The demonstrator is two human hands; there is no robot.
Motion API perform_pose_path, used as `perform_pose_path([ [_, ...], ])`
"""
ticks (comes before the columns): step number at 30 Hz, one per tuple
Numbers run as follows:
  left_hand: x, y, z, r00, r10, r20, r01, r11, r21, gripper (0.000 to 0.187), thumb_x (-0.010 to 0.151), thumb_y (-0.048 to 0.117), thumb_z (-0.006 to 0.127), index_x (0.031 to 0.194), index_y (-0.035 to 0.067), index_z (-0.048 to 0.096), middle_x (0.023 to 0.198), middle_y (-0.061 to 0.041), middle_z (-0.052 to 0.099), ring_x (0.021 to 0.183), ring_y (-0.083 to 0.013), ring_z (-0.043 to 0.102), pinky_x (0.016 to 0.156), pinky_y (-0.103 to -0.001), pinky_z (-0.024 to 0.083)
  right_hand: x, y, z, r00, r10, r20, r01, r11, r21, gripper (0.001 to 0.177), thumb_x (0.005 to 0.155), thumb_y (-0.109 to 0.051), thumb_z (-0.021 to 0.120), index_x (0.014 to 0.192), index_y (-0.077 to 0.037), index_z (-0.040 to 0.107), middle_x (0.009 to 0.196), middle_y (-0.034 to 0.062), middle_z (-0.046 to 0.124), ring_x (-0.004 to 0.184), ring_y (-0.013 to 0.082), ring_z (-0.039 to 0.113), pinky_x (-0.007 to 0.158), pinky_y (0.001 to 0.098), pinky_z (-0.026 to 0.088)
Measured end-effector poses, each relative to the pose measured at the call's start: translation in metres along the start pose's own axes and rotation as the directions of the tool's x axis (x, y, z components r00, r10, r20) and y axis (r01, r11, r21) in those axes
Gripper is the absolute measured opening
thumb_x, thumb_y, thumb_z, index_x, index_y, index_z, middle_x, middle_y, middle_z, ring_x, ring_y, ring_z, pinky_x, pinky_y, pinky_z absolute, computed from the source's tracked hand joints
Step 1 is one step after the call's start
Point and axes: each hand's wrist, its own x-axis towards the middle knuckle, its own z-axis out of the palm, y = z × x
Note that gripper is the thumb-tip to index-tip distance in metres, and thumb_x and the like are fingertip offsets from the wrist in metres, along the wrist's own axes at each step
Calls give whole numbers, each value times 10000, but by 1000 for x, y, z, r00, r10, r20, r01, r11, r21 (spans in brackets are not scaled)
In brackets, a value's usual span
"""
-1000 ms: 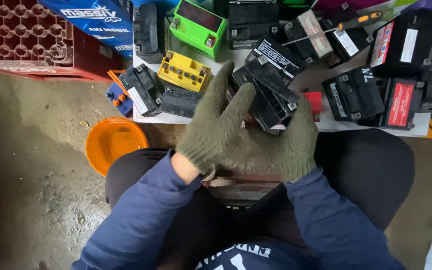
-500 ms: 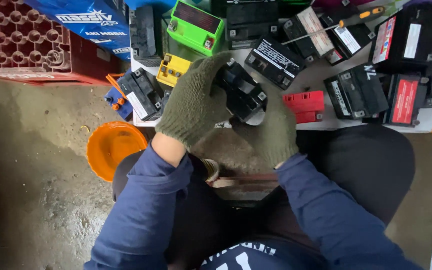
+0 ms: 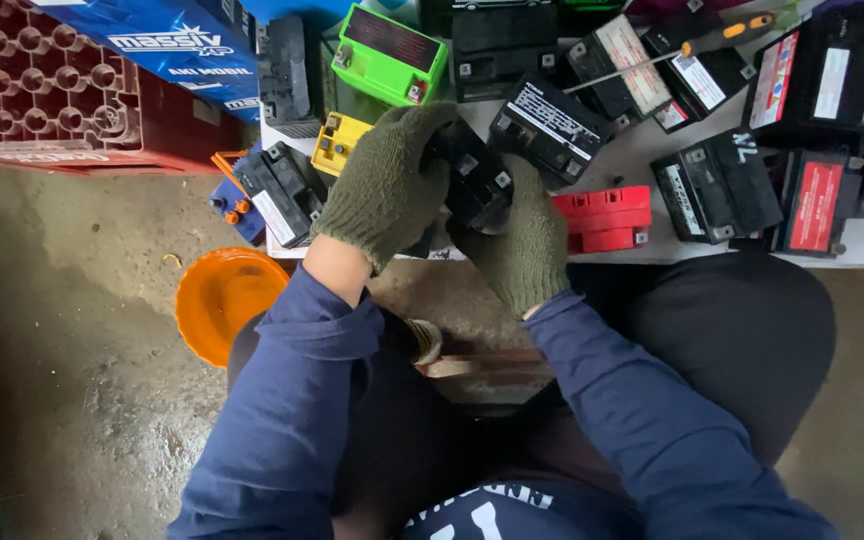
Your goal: Servicing and cleaning various lead-acid batteries using a cloth and a screwdriver.
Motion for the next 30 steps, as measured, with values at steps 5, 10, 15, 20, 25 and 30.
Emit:
perform_pose_path([
  [5, 11, -16, 11, 989, -133, 65, 128, 989, 67, 397, 906, 298, 631, 1301, 261, 637, 1176, -198, 662, 1111, -501, 633, 929, -596, 562, 2, 8, 4, 995, 92, 39, -96, 986, 138, 840, 703, -278, 849, 1444, -117, 486, 1359, 177, 652, 1195, 401, 650, 951, 482, 511],
  [10, 12, -13, 19, 994, -102, 32, 100, 993, 70, 317, 936, 258, 613, 1246, 230, 674, 1125, -215, 675, 1073, -510, 640, 890, -609, 564, 2, 16, 13, 968, 233, 89, -248, 863, 440, 813, 746, -330, 791, 1468, -136, 471, 1419, 159, 598, 1260, 401, 591, 1005, 517, 435],
  [15, 13, -10, 18, 990, -136, 40, 132, 988, 83, 278, 970, 257, 561, 1213, 221, 690, 1087, -212, 686, 1084, -508, 629, 905, -594, 562, 4, 24, 16, 922, 343, 180, -368, 631, 683, 789, 790, -382, 733, 1493, -156, 455, 1479, 140, 545, 1325, 401, 533, 1060, 552, 360],
  [20, 14, -14, 26, 995, -97, 31, 93, 991, 98, 275, 919, 239, 636, 1186, 219, 697, 1047, -187, 701, 1061, -476, 660, 884, -582, 576, 4, 31, 22, 835, 426, 349, -464, 200, 863, 763, 847, -452, 657, 1525, -182, 435, 1558, 115, 475, 1412, 400, 454, 1132, 598, 259],
  [25, 13, -14, 27, 996, -67, 56, 60, 992, 110, 283, 927, 196, 625, 1201, 195, 697, 1071, -214, 698, 1067, -495, 651, 881, -588, 575, 9, 33, 34, 763, 422, 489, -469, -158, 869, 748, 891, -505, 600, 1549, -202, 419, 1618, 96, 422, 1477, 398, 396, 1187, 631, 183],
  [30, 10, -9, 26, 993, -77, 86, 62, 985, 160, 340, 929, 205, 618, 1264, 186, 669, 1148, -225, 688, 1104, -487, 647, 913, -570, 577, 13, 11, 34, 699, 358, 619, -423, -491, 761, 737, 934, -559, 544, 1574, -222, 404, 1678, 76, 369, 1542, 397, 337, 1241, 664, 106],
])
